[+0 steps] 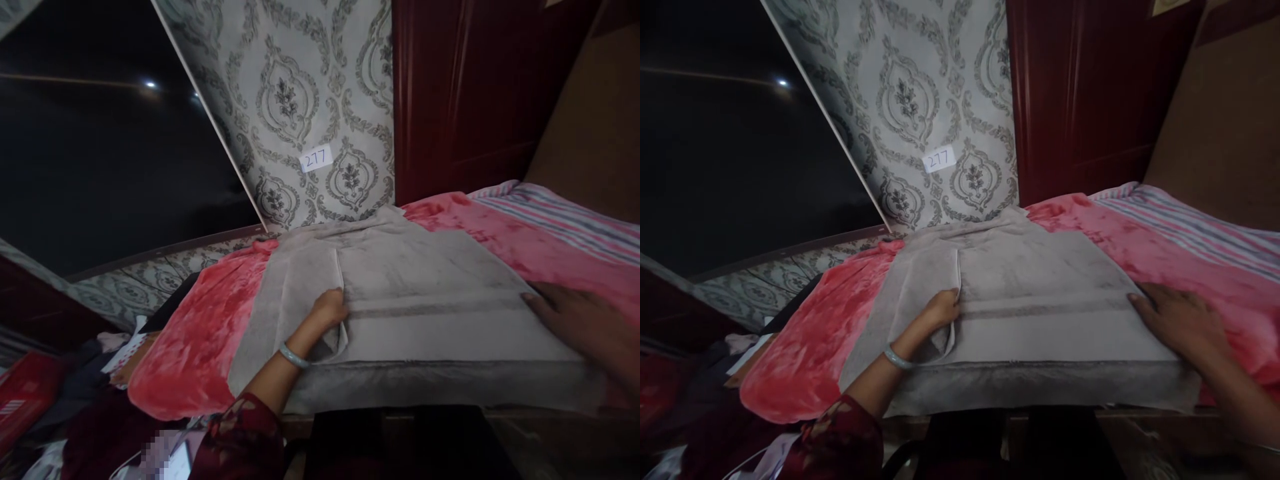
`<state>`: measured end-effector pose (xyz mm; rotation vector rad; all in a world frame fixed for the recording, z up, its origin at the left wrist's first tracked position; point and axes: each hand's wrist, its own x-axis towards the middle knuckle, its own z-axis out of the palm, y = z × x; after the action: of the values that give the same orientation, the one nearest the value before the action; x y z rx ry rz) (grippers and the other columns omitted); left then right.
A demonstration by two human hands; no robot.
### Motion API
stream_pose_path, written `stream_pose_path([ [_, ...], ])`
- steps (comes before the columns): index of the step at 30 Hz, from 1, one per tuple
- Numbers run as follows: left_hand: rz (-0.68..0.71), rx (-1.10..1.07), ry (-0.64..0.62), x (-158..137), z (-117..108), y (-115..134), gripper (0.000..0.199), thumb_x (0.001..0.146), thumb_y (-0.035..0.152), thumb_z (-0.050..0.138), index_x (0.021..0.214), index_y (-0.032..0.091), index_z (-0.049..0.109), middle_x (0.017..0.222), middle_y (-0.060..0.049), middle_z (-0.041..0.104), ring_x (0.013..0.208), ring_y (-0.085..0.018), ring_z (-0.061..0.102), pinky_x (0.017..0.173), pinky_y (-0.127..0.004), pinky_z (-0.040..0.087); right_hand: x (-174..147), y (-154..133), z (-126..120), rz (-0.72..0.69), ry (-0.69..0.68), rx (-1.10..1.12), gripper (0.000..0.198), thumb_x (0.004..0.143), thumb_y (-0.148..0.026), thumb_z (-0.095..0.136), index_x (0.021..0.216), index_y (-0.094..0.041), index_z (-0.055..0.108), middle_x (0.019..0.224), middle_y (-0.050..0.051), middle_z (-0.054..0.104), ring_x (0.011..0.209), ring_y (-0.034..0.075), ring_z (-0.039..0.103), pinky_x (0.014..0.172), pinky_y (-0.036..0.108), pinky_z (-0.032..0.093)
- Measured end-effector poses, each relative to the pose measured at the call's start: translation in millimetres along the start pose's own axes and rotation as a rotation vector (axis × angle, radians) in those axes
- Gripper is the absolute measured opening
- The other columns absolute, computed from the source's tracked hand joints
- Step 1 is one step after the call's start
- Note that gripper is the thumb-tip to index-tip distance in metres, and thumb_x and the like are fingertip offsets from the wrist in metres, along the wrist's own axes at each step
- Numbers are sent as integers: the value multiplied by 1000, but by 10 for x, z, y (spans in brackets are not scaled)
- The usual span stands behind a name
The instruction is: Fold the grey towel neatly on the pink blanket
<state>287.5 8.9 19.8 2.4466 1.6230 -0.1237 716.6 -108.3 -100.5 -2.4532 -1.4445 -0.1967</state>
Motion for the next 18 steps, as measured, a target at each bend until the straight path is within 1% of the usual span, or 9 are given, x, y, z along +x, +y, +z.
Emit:
stream_pose_path([
  [2,11,-1,-1,3,-75,-24,39,85,13,51,121,13,67,125,-20,71,117,-28,68,93,-35,53,-20,-24,-38,39,-62,35,87,89,-63,9,138,-15,63,140,19,61,120,41,57,100,53,43],
  [4,3,-4,8,-7,-93,7,43,87,13,49,127,11,62,127,-22,69,119,-29,67,95,-35,53,-43,-52,-94,69,-106,61,87,89,-63,11,141,-13,60,143,21,58,122,42,54,101,54,41],
  [7,-40,-3,12,-67,-16,136,50,89,12,47,138,8,53,123,-24,70,116,-31,68,93,-37,53,-67,-82,-172,61,-116,63,85,90,-60,13,142,-11,59,143,22,57,124,43,52,104,53,39],
  [9,-33,3,20,-151,55,221,53,90,13,49,143,10,49,121,-22,70,115,-31,68,93,-38,52,-64,-84,-195,50,-133,51,84,91,-59,13,143,-10,58,144,20,57,125,42,51,106,53,38],
  [10,-7,7,37,-209,87,246,55,90,15,50,145,12,47,122,-21,70,115,-31,68,94,-39,52,-55,-76,-193,53,-139,40,83,92,-59,14,143,-10,58,143,20,58,125,42,51,106,52,38],
  [12,67,2,95,-357,147,249,58,93,21,52,150,16,42,124,-18,68,113,-30,67,95,-40,52,-30,-42,-166,60,-131,12,80,93,-57,16,141,-11,60,141,19,60,122,41,54,106,52,40],
  [15,155,-75,213,-627,255,141,61,95,31,54,152,18,38,125,-14,66,110,-28,66,96,-40,52,-1,35,-118,45,-99,-6,72,94,-55,23,138,-14,64,136,18,64,117,39,58,103,50,43],
  [17,199,-128,296,-800,360,42,63,93,36,57,151,16,40,127,-14,65,116,-29,62,100,-44,51,-3,55,-133,54,-96,-5,66,94,-51,29,134,-14,66,133,20,64,114,37,60,98,49,46],
  [18,222,-139,339,-873,422,0,64,92,37,60,149,15,41,129,-14,64,119,-30,59,102,-46,49,-8,36,-162,63,-65,-6,63,94,-49,32,133,-13,67,133,22,64,114,37,60,95,50,47],
])
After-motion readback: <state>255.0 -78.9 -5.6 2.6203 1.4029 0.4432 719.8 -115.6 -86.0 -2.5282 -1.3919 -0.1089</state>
